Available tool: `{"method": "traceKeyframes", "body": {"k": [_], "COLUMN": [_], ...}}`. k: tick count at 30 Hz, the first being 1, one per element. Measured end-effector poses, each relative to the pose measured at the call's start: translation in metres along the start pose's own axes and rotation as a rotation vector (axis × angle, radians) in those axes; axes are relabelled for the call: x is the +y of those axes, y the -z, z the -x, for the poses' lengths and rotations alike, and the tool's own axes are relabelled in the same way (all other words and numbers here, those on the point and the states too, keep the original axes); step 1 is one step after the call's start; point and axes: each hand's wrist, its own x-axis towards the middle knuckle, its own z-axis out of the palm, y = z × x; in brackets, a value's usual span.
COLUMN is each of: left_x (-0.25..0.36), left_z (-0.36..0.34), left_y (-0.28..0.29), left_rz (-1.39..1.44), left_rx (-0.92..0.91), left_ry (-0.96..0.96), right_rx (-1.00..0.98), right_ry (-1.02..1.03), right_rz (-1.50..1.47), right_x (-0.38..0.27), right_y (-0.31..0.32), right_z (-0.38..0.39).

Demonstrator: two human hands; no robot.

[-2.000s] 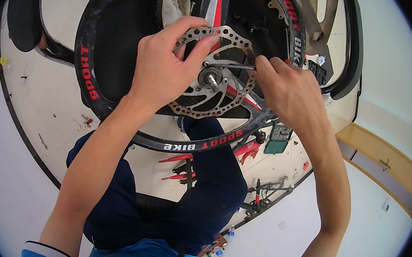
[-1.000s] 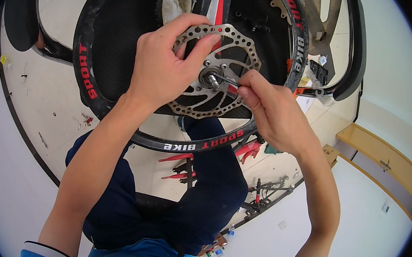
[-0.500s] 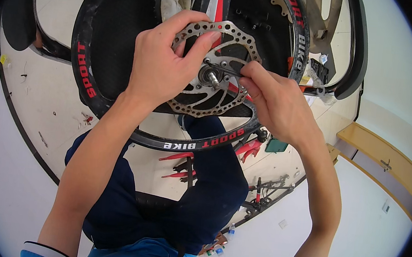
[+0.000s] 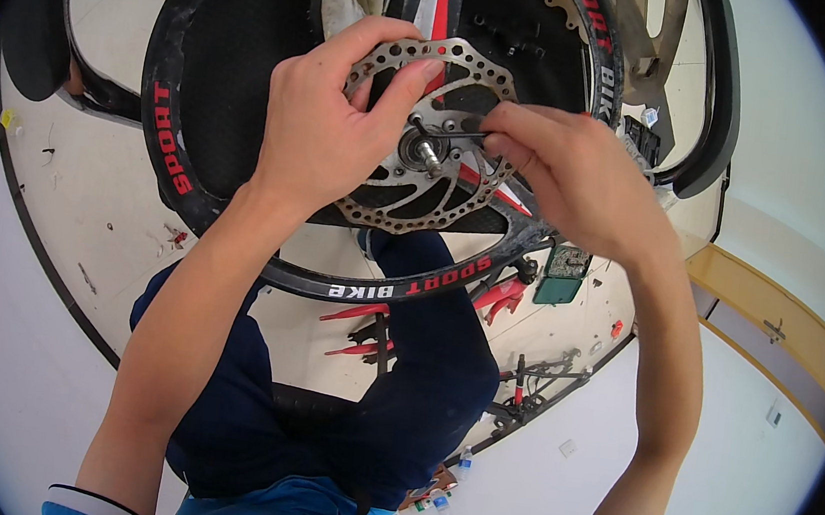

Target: The person uses an Allen key to tighten the bolts on a bicycle disc brake rotor attached to a wheel. They rotate the wheel and rotor to access each bolt sequentially, tightening them in turn.

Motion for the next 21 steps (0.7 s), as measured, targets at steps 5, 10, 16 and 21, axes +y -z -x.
{"method": "traceKeyframes", "body": {"k": [5,10,16,21], "left_x": [-0.001,0.000,0.001,-0.001], "left_z": [0.001,0.001,0.001,0.001], "left_y": [0.000,0.001,0.003,0.001], "left_rz": [-0.002,0.002,-0.010,0.001], "left_rx": [0.002,-0.009,-0.018,0.003], "left_ry": [0.007,0.037,0.037,0.020], "right_rx": [-0.168,-0.159,-0.201,-0.187], "right_ry": [0.041,0.134,0.138,0.122], "right_rz": [0.088,0.131,0.157,0.136], "right_x": [-0.001,0.001,-0.003,0.001], "right_y": [0.029,0.035,0.037,0.034], "right_z": [-0.022,-0.032,-0.031,-0.030]}}
